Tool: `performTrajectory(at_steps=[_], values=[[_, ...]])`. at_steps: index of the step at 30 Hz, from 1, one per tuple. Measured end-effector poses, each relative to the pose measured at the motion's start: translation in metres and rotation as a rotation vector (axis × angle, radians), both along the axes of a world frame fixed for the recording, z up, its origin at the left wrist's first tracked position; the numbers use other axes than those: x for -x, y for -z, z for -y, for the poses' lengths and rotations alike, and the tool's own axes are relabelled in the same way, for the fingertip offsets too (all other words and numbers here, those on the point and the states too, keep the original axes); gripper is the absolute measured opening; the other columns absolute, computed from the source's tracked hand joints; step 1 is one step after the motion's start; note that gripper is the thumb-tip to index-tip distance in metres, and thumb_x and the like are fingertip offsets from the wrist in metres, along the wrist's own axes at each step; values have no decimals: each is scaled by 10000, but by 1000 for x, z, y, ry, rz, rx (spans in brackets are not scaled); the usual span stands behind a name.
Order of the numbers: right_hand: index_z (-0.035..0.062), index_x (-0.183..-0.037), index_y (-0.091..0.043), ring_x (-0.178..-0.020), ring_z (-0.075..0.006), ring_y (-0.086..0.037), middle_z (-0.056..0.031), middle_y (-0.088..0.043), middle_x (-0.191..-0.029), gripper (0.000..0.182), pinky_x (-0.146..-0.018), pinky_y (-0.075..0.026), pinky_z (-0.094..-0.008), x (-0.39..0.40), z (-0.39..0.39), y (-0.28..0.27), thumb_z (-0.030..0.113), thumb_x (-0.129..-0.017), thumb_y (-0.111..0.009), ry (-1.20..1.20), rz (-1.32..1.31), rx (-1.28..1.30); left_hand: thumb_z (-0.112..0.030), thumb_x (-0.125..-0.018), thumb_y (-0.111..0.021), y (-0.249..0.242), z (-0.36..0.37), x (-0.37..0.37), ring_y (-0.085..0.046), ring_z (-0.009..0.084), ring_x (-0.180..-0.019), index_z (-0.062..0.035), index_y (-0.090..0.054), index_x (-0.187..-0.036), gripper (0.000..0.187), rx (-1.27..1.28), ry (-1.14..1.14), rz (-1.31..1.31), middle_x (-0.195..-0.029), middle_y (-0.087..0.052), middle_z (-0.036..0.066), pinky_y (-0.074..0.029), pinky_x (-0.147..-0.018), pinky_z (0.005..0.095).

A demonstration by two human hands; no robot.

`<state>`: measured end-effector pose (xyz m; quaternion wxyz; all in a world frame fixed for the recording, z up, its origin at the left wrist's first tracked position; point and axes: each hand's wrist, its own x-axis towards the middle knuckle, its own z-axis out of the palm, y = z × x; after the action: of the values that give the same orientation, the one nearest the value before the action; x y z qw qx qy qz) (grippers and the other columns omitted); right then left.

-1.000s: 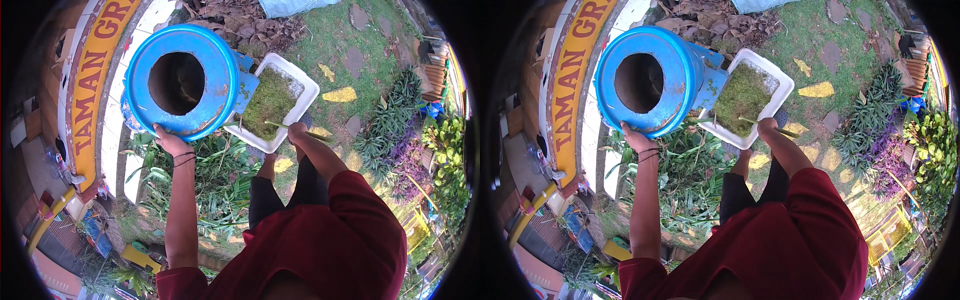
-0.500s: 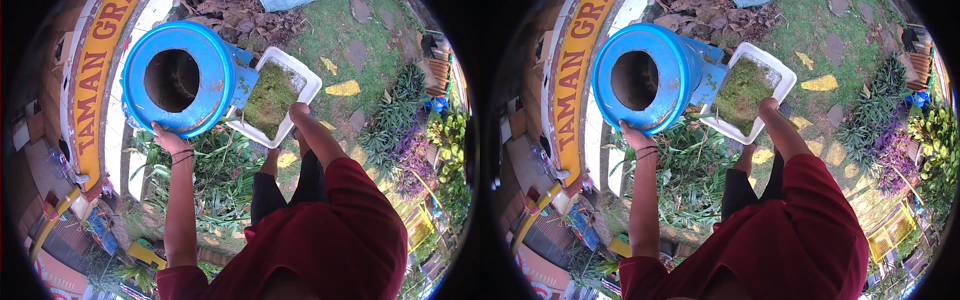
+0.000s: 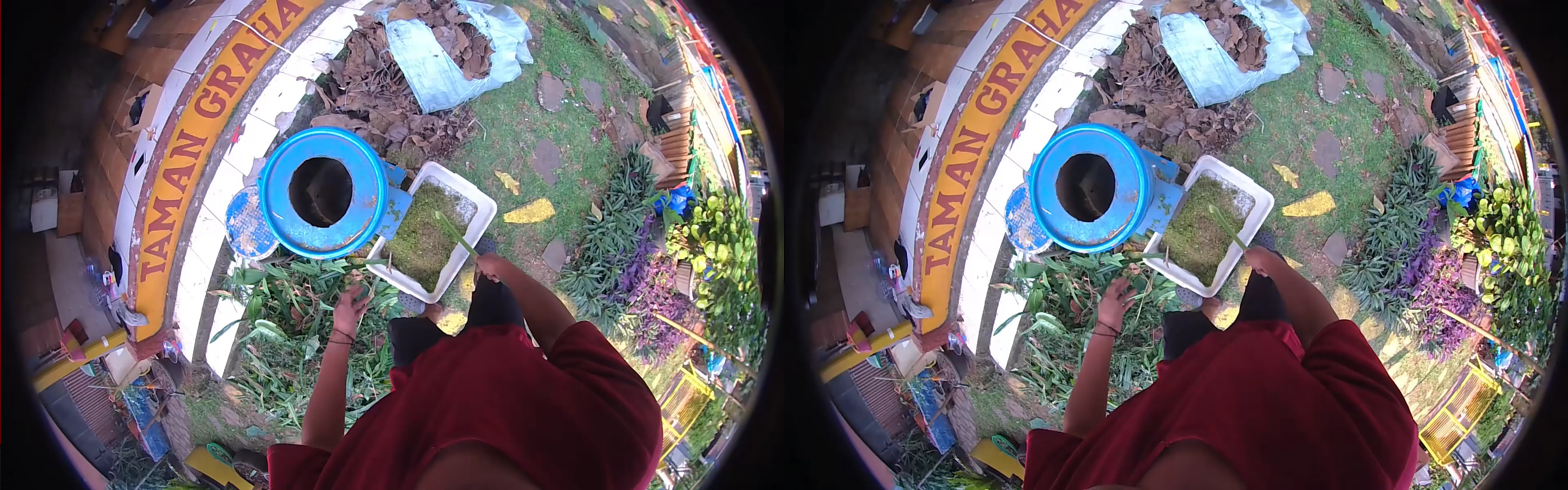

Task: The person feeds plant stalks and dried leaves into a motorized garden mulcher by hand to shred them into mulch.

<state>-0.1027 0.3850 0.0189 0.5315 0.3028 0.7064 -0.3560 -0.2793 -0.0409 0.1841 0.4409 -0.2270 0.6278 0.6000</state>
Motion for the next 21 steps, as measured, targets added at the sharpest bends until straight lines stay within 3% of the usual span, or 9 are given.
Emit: performTrajectory(at_steps=[2, 3, 5, 8, 11, 15, 17, 19, 21], values=[[103, -997, -568, -441, -153, -448, 4, -433, -564, 334, -433, -346, -334, -18, -24, 69, 418, -985, -460, 783, 450, 678, -456, -973, -417, 27, -2, -53, -621, 217, -998, -65, -481, -1348, 545, 56, 276, -10, -1319, -559, 89, -471, -859, 374], [103, -997, -568, -441, -153, -448, 4, -433, -564, 334, -433, -346, -334, -59, -20, 30, 418, -985, -460, 769, 440, 677, -455, -965, -435, 44, -4, -78, -630, 207, -972, -65, -491, -1333, 539, 77, 458, -43, -1308, -568, 88, -480, -832, 363], [90, -991, -542, -392, -121, -251, 30, -298, -543, 449, -421, -239, -284, 18, -8, -47, 487, -1017, -333, 921, 243, 368, -393, -950, -477, 60, -26, -113, -668, 183, -820, -65, -548, -1245, 447, 96, 398, 110, -1084, -637, 70, -486, -591, 284], [92, -984, -531, -405, -109, -275, 34, -303, -555, 449, -418, -242, -296, 41, -26, -43, 499, -1013, -345, 983, 237, 395, -412, -956, -494, 58, -80, -130, -645, 173, -867, -67, -506, -1298, 486, 154, 468, 193, -1239, -595, 59, -501, -725, 322], [90, -995, -530, -408, -107, -275, 39, -297, -551, 451, -416, -249, -298, 61, -53, -24, 505, -1010, -354, 1015, 122, 428, -390, -963, -494, 71, -147, -106, -652, 171, -838, -77, -512, -1295, 456, 82, 379, 278, -1229, -602, 57, -508, -690, 320], [89, -906, -572, -346, -127, -292, 44, -306, -510, 462, -344, -247, -333, 100, -123, 37, 535, -970, -468, 920, 17, 336, -429, -958, -488, 104, -259, -39, -629, 183, -989, -100, -523, -1293, 471, 51, 64, 298, -1231, -611, 38, -492, -741, 342], [93, -964, -587, -358, -130, -321, 47, -334, -517, 464, -354, -289, -325, 121, -171, 63, 544, -963, -481, 1025, 98, 480, -431, -962, -483, 105, -325, 14, -618, 206, -1019, -108, -515, -1315, 480, -43, 89, 288, -1295, -577, 40, -480, -836, 351], [86, -1093, -575, -449, -154, -463, 11, -458, -595, 456, -417, -384, -353, 140, -216, 38, 514, -965, -483, 1151, 53, 656, -394, -977, -487, 130, -386, 77, -600, 218, -1066, -106, -493, -1363, 482, -79, 179, 276, -1318, -555, 64, -479, -920, 364], [104, -1027, -546, -424, -120, -379, 40, -390, -575, 414, -399, -323, -320, 159, -253, 34, 508, -973, -477, 1237, -19, 658, -406, -978, -487, 168, -443, 140, -552, 224, -1151, -108, -485, -1372, 494, -34, 184, 250, -1350, -529, 64, -456, -961, 379]])
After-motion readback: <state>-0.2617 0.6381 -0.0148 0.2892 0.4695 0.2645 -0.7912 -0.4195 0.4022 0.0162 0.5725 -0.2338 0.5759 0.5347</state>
